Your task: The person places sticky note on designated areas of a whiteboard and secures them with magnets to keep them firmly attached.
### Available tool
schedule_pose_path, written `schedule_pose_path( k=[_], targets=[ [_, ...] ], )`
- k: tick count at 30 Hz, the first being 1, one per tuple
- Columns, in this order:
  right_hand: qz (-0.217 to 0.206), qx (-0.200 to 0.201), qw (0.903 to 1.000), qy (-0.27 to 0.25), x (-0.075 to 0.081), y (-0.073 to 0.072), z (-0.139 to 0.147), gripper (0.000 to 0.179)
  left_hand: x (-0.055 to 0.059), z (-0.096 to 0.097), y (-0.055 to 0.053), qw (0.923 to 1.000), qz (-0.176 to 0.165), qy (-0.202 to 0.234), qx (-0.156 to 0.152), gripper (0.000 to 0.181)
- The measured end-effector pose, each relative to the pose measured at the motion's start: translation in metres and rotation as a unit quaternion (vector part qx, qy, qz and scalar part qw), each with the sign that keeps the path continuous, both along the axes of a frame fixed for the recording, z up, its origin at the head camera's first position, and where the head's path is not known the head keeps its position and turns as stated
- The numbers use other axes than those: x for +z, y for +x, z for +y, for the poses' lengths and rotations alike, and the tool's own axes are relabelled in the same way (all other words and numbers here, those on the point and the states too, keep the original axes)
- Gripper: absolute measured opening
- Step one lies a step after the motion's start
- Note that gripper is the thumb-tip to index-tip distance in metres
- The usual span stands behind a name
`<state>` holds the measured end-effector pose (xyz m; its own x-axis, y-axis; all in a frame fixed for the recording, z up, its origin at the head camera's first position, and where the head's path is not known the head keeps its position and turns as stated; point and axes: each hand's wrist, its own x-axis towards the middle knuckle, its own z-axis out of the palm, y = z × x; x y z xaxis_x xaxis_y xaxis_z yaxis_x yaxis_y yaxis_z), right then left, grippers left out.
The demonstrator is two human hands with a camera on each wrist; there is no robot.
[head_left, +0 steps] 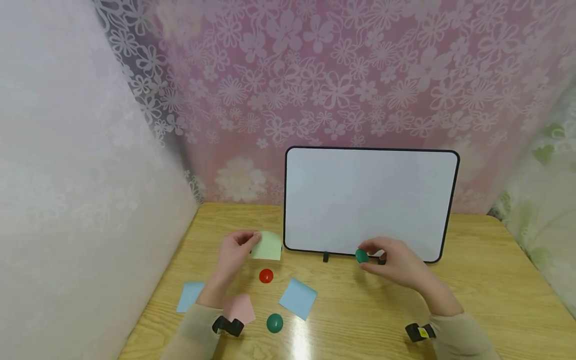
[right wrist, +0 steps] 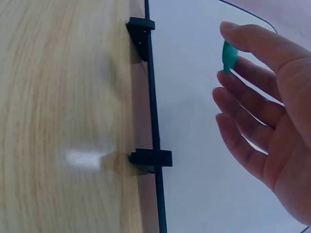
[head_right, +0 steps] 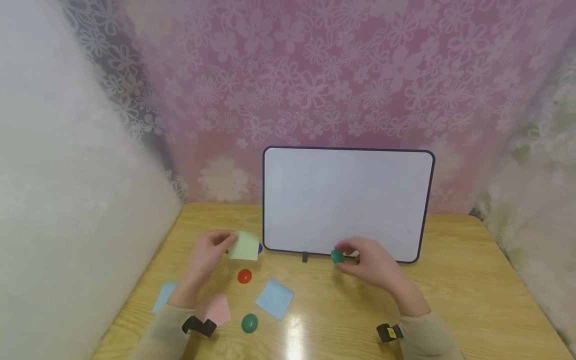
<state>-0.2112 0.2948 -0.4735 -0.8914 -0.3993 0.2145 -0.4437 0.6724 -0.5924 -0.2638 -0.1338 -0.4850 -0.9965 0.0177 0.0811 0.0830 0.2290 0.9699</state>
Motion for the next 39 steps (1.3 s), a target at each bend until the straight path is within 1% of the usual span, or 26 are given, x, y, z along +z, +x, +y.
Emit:
schedule_pose_path(
  k=[2,5,9,15,20,24,30,35,39],
  targets=[
    [0.011,-0.005,0.9999,0.004,-0.001,-0.002,-0.003,0.035,-0.001,0.006,0.0,1.0,-0.003,0.008,-0.002,0.022],
    [0.026,-0.011,0.9995,0.013,-0.004,-0.004,-0.008,0.036,0.0,0.015,0.002,1.0,-0.005,0.004,0.002,0.025],
    [0.04,-0.019,0.9989,0.017,-0.005,-0.007,-0.013,0.036,-0.002,0.027,0.002,0.9999,-0.006,0.009,-0.001,0.026],
    [0.061,-0.032,0.9974,0.017,-0.001,-0.011,-0.019,0.038,-0.007,0.041,0.001,0.9997,-0.013,0.018,-0.007,0.023],
    [0.084,-0.048,0.9952,0.011,0.004,-0.013,-0.023,0.035,-0.009,0.052,0.0,0.9995,-0.016,0.024,-0.011,0.026],
    [0.098,-0.048,0.994,0.005,0.007,-0.013,-0.024,0.033,-0.009,0.059,-0.001,0.9991,-0.02,0.034,-0.011,0.026],
    [0.106,-0.046,0.9932,0.015,0.005,-0.015,-0.025,0.033,-0.009,0.067,0.001,0.9982,-0.025,0.054,-0.005,0.026],
    [0.127,-0.044,0.9908,0.019,0.004,-0.017,-0.028,0.034,-0.008,0.075,-0.001,0.9984,-0.022,0.052,-0.003,0.028],
    [0.131,-0.042,0.9904,0.013,0.009,-0.018,-0.031,0.035,-0.005,0.081,-0.003,0.9986,-0.016,0.05,-0.004,0.028]
  ],
)
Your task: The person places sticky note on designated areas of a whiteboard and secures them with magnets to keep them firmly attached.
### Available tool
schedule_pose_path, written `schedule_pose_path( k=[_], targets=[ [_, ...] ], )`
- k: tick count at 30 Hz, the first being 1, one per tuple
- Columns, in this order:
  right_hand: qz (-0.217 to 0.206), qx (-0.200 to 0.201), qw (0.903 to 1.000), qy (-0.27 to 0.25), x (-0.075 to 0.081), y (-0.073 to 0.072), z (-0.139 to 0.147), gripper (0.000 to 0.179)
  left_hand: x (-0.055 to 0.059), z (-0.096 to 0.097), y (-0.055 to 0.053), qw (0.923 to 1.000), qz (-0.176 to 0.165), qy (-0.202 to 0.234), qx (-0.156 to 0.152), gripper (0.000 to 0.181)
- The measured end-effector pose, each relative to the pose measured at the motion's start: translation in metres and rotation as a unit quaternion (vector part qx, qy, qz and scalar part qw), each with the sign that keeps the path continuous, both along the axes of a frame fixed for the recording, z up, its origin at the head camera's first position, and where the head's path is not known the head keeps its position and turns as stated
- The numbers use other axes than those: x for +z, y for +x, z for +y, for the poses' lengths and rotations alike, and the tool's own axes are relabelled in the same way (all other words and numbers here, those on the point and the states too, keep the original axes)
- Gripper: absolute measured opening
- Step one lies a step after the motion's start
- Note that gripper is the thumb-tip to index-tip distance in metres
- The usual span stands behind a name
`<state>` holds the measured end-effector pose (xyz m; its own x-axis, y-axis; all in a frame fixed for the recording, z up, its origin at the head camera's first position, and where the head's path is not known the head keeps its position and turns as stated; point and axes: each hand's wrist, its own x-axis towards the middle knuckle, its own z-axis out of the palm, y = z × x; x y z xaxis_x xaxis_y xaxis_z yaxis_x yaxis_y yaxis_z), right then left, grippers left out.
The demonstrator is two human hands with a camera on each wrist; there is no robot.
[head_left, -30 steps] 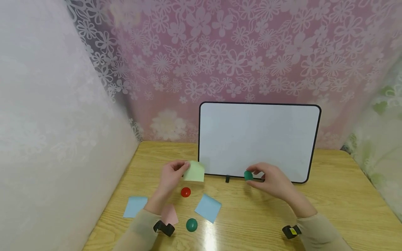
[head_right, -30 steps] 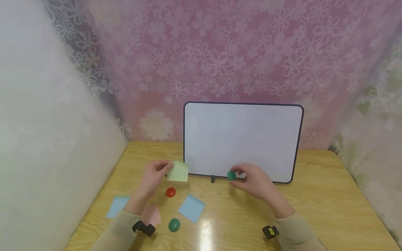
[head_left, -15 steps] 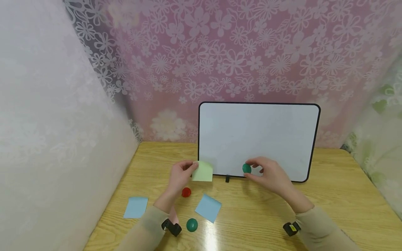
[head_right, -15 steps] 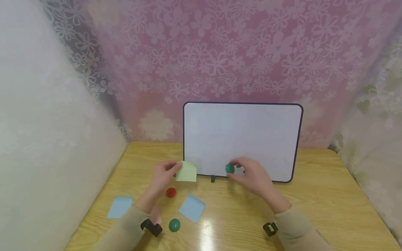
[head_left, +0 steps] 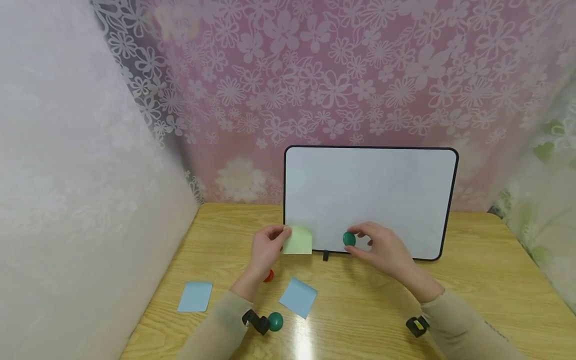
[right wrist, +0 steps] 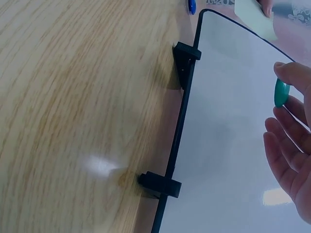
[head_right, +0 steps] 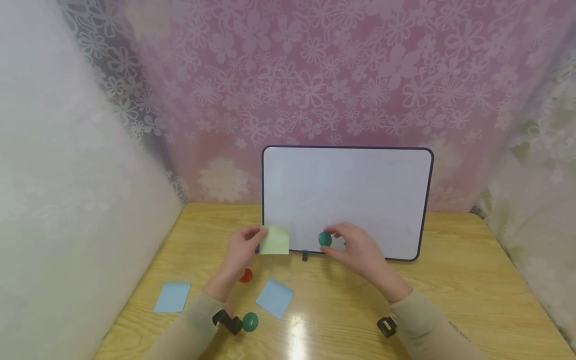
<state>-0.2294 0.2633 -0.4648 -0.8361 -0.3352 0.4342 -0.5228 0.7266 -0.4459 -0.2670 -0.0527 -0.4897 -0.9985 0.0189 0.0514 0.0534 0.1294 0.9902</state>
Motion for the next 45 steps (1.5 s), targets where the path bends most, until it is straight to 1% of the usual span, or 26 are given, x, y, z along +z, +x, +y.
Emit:
schedule_pose_path(
  k=[5,9,14,23,28,32,39,45],
  targets=[
    [0.002,-0.004,1.0,0.001,0.006,-0.001,-0.004,0.036,0.003,0.008,-0.003,1.0,0.006,0.003,0.0,0.028],
    [0.009,-0.006,0.9999,0.011,0.01,-0.004,-0.008,0.036,0.007,0.014,-0.008,0.9998,0.019,-0.005,-0.002,0.028],
    [0.018,-0.009,0.9995,0.025,0.015,-0.009,-0.012,0.037,0.012,0.021,-0.013,0.9997,0.021,-0.01,-0.009,0.027],
    [0.028,-0.01,0.9992,0.025,0.026,-0.02,-0.015,0.04,0.022,0.031,-0.021,0.9996,0.022,-0.01,-0.012,0.021],
    [0.049,-0.014,0.9985,0.019,0.032,-0.025,-0.018,0.041,0.027,0.034,-0.023,0.9997,0.018,-0.006,-0.015,0.021],
    [0.071,-0.011,0.9974,0.014,0.035,-0.028,-0.022,0.041,0.03,0.036,-0.025,0.9998,0.013,-0.001,-0.017,0.022],
    [0.114,-0.003,0.9934,0.012,0.035,-0.035,-0.03,0.042,0.033,0.042,-0.031,0.9999,0.0,-0.017,-0.004,0.026],
    [0.142,-0.003,0.9894,0.028,0.034,-0.042,-0.036,0.044,0.037,0.049,-0.035,0.9993,0.008,-0.035,0.006,0.026]
  ],
)
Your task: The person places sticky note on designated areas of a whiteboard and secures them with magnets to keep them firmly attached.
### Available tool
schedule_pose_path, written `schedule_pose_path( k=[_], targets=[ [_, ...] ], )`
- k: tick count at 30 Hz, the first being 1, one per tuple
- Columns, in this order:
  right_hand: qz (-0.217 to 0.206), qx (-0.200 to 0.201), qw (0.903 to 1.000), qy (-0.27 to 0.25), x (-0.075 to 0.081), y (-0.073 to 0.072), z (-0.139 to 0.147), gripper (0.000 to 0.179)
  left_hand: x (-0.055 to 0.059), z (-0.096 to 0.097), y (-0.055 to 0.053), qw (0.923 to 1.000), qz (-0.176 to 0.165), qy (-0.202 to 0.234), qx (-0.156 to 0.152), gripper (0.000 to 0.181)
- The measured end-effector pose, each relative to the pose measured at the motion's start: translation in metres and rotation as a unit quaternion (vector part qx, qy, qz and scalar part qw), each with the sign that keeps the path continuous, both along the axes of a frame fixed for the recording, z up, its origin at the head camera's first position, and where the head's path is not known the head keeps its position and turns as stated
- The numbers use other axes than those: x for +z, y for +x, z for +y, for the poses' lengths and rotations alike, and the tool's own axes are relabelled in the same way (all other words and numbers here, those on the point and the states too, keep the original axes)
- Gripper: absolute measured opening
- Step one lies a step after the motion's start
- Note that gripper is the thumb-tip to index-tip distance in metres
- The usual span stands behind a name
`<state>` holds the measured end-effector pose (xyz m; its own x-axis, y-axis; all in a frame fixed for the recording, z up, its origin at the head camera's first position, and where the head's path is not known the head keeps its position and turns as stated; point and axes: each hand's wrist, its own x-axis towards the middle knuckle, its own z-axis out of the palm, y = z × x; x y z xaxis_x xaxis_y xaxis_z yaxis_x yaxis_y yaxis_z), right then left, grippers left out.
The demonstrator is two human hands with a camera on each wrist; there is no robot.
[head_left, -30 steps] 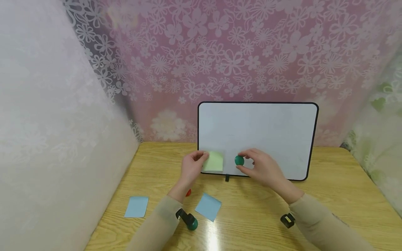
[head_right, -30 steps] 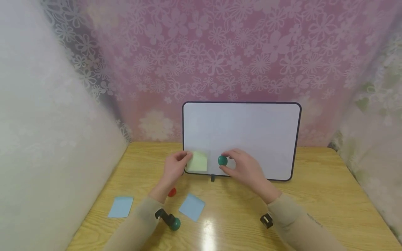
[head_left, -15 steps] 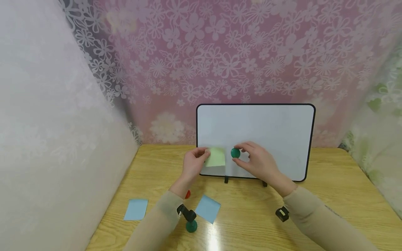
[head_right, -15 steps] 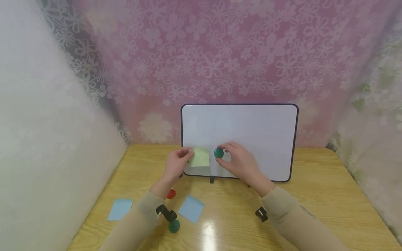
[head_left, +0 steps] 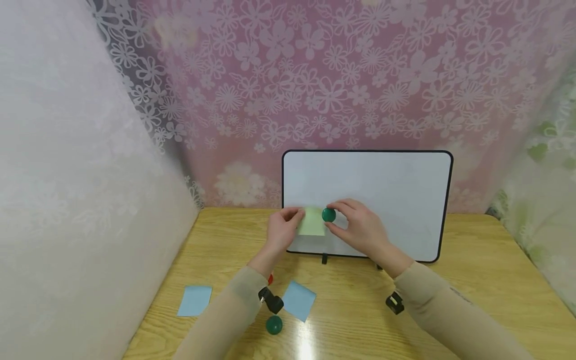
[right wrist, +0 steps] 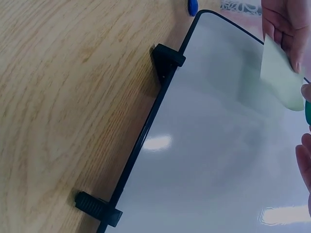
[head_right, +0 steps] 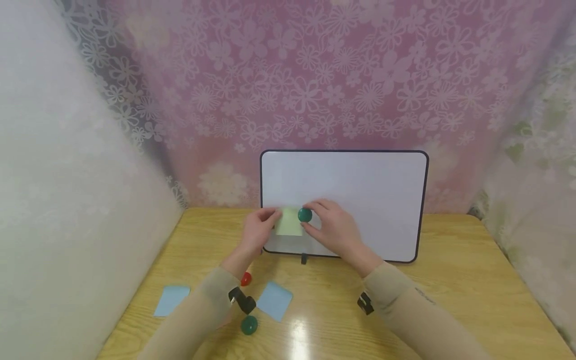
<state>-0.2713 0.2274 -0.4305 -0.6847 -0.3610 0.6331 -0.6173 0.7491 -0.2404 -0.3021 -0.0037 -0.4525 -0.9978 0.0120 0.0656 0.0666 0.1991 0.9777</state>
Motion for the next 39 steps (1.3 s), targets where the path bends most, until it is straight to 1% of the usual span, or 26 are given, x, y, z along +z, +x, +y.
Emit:
schedule_pose_path(
  k=[4,6,9,13,15,19,26,33,39],
  targets=[
    [0.026,0.001,0.9996,0.011,0.003,-0.004,-0.004,0.044,0.003,0.004,-0.003,1.0,0.003,-0.006,0.005,0.027],
    [0.041,-0.001,0.999,0.017,0.006,-0.007,-0.006,0.044,0.005,0.005,-0.006,1.0,0.003,-0.006,0.006,0.027],
    [0.052,-0.001,0.9984,0.021,0.011,-0.011,-0.008,0.044,0.009,0.006,-0.012,0.9998,0.014,-0.005,0.009,0.026],
    [0.052,-0.008,0.9981,0.031,0.016,-0.018,-0.012,0.044,0.016,0.007,-0.019,0.999,0.042,-0.006,0.012,0.025],
    [0.056,-0.01,0.9977,0.036,0.018,-0.023,-0.014,0.043,0.019,0.008,-0.022,0.9989,0.045,-0.005,0.016,0.026],
    [0.063,-0.012,0.9971,0.04,0.025,-0.03,-0.018,0.043,0.026,0.012,-0.027,0.9987,0.046,0.001,0.02,0.026],
    [0.056,-0.029,0.9971,0.041,0.035,-0.039,-0.022,0.041,0.037,0.017,-0.034,0.9982,0.051,0.001,0.033,0.028],
    [0.054,-0.045,0.9965,0.045,0.041,-0.046,-0.024,0.041,0.045,0.021,-0.037,0.9981,0.057,0.004,0.023,0.028],
    [0.051,-0.063,0.9959,0.039,0.05,-0.05,-0.026,0.04,0.056,0.026,-0.041,0.9977,0.063,0.007,0.025,0.03]
  ],
)
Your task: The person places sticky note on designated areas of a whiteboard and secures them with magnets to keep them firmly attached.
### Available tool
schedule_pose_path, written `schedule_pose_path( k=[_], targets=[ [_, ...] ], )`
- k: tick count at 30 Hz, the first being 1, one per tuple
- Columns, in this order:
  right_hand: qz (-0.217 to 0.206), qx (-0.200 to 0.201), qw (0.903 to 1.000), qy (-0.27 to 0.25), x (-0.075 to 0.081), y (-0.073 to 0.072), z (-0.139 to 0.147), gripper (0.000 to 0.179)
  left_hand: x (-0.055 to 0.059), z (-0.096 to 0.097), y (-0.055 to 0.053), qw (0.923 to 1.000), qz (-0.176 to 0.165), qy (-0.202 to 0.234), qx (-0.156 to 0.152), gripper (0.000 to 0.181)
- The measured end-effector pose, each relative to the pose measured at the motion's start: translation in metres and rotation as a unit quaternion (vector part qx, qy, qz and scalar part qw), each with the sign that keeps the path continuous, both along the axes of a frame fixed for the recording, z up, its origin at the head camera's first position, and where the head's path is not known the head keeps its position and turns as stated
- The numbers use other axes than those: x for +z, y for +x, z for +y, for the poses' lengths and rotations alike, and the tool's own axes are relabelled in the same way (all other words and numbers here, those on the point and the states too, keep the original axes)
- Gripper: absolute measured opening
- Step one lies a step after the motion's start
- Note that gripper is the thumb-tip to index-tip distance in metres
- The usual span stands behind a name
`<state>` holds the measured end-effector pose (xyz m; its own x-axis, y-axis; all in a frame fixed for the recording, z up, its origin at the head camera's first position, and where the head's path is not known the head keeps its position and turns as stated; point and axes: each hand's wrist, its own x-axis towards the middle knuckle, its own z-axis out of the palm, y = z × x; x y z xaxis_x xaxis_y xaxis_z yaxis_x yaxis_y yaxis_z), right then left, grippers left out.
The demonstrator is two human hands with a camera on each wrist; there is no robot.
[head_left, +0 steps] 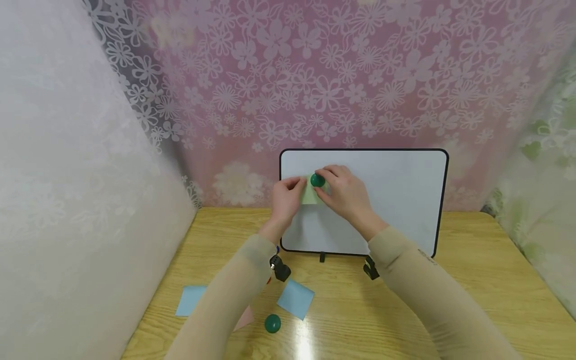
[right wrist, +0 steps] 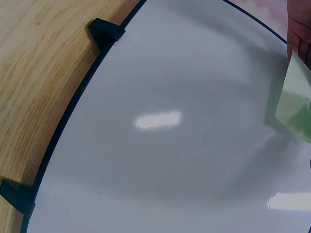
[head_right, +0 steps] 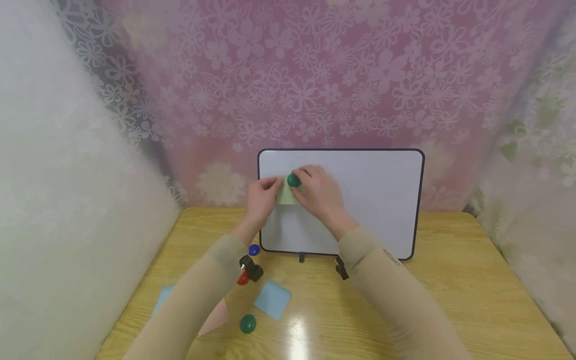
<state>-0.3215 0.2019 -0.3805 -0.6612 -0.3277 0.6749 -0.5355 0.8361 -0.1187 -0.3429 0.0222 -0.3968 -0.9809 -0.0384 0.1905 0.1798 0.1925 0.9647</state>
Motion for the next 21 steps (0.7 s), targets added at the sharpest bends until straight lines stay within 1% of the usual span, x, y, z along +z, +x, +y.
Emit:
schedule_pose_path(
  k=[3,7,10,14,18,21],
  targets=[
    [-0.001,-0.005,1.0,0.0,0.003,-0.003,-0.001,0.04,0.005,0.002,-0.002,1.0,0.002,0.001,0.006,0.029],
    [0.001,-0.007,1.0,0.005,0.006,-0.007,-0.002,0.04,0.009,0.003,-0.005,0.9998,0.009,0.004,0.016,0.026],
    [0.005,-0.012,0.9999,0.007,0.008,-0.01,-0.003,0.039,0.011,0.003,-0.008,0.9998,0.007,0.003,0.021,0.026],
    [0.006,-0.021,0.9997,0.003,0.012,-0.013,-0.003,0.039,0.014,0.003,-0.01,0.9995,0.003,-0.01,0.029,0.027],
    [0.004,-0.027,0.9996,0.006,0.015,-0.014,-0.004,0.04,0.018,0.002,-0.01,0.9993,0.005,-0.019,0.031,0.027],
    [0.001,-0.028,0.9996,0.01,0.016,-0.015,-0.005,0.04,0.02,0.003,-0.011,0.9994,0.009,-0.017,0.028,0.028]
  ],
)
